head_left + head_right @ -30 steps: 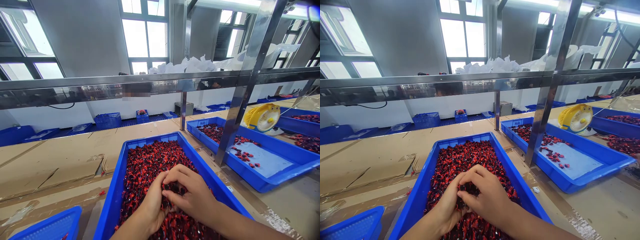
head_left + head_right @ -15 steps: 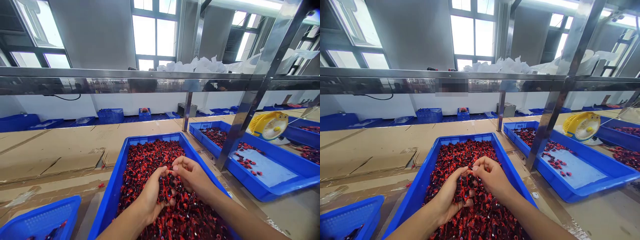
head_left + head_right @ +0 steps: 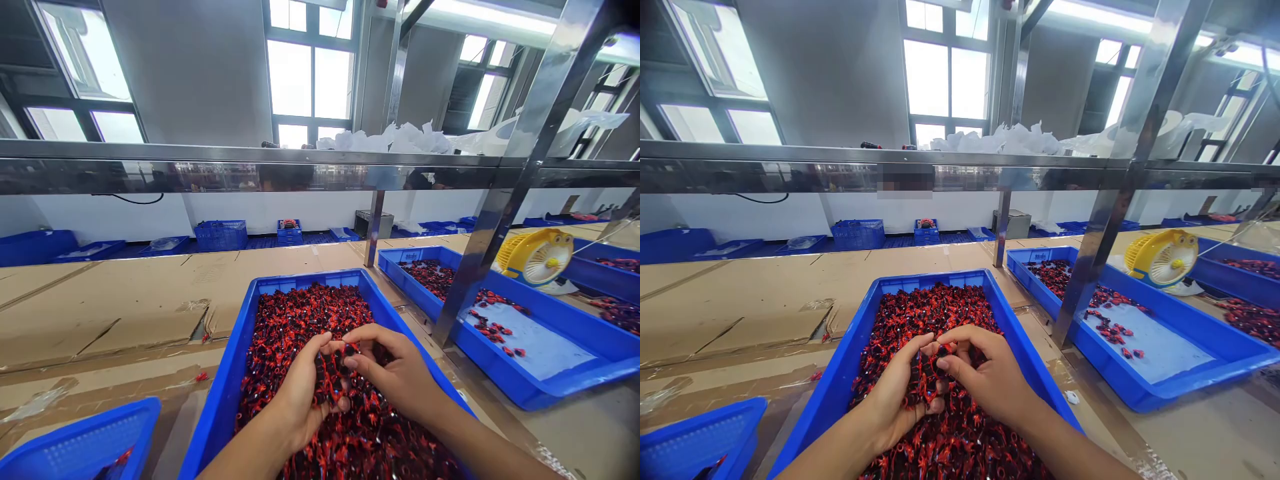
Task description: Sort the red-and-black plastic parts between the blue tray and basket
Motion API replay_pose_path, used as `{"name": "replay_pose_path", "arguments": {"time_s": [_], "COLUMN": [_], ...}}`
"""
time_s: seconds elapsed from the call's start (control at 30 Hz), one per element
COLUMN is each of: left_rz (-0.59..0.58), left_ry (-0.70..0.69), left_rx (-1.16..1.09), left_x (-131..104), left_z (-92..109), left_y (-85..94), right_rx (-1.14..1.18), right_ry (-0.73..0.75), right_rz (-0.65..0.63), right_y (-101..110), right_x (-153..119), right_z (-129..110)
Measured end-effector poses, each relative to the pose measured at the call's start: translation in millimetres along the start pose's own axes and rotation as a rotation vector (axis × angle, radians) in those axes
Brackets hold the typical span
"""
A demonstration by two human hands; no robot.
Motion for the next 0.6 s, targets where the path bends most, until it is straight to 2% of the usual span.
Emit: {"name": "replay_pose_path", "arguments": {"time_s": [0.1,0.2,0.33,0.4,0.53,0.6], "left_rz": [-0.009,-0.021,0.047,0.092,0.132,0.134], "left_ry": [-0.011,-0.012,-0.03,-0.052,-0.083,-0.076], "left_rx": [0.009,0.023,0.054,0.072,0.114,0.126], "left_x": [-0.1,-0.4,-0.7,-0.4,0.7,1.0], "left_z": [1.2,1.2,-0.2,-1.2,-2.9,-3.6], "left_y": [0.2,-0.6,0.8,1.9,2.4,2.3], "right_rx": [0.335,0.638,0.627,0.518,-0.032,-0.178], "right_ry": [-0.182,-0.423,-0.487,-0.428,-0.066,0.042], "right_rz": [0.031,-0.101,-0.161,-0.15,-0.168,-0.171], "right_y": [-2.5,-10.0,-13.9,-15.5,-19.1,-20.8], "right_x": [-0.9,-0.9,0.9,1.6,1.1,-1.2], "right_z": [14.6,26.8,29.2,25.7,9.6,5.1]}}
Point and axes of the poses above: each hand's wrist, its own x-axis towards the middle knuckle, its own y-axis out of the back of the hand, z = x × y, the point moved 4 cm from there along x, towards the middle knuckle
